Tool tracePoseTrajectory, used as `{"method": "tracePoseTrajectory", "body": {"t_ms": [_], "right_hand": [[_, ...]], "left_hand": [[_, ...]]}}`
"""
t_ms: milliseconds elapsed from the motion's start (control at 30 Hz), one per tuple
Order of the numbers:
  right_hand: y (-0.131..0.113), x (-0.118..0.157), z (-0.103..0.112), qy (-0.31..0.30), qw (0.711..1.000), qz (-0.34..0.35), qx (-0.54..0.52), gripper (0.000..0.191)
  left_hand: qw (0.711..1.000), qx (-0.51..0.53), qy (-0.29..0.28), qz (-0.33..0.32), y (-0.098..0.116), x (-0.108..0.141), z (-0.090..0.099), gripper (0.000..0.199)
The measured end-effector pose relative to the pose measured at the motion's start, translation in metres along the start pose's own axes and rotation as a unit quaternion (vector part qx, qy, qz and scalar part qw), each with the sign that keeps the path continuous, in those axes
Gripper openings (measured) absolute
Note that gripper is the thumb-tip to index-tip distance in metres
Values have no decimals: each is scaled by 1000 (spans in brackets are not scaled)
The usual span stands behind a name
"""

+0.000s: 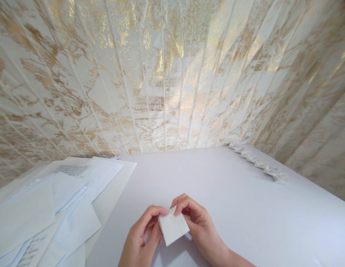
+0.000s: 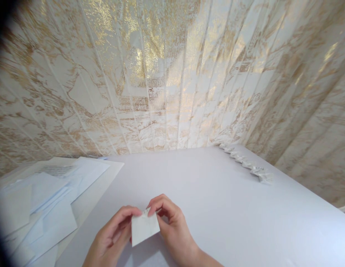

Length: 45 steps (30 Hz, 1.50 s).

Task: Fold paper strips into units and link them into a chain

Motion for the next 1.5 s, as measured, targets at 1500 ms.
{"method": "tracePoseTrajectory", "body": {"t_ms": [1500], "right_hand": [[-19,7,-8,-13,946,75,316,10]], "left_hand": [[985,-163,-49,-16,-7,-3,-2,33]]}}
Point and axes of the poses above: each hand's wrist, its own x-axis away from the middle knuckle, its own z-axis out of the back of the hand, y = z × x, the point moved 8 cm from there along -x, towards the middle knuckle, and after that the axes turned 7 degrees about -z, right-handed, at the moved point
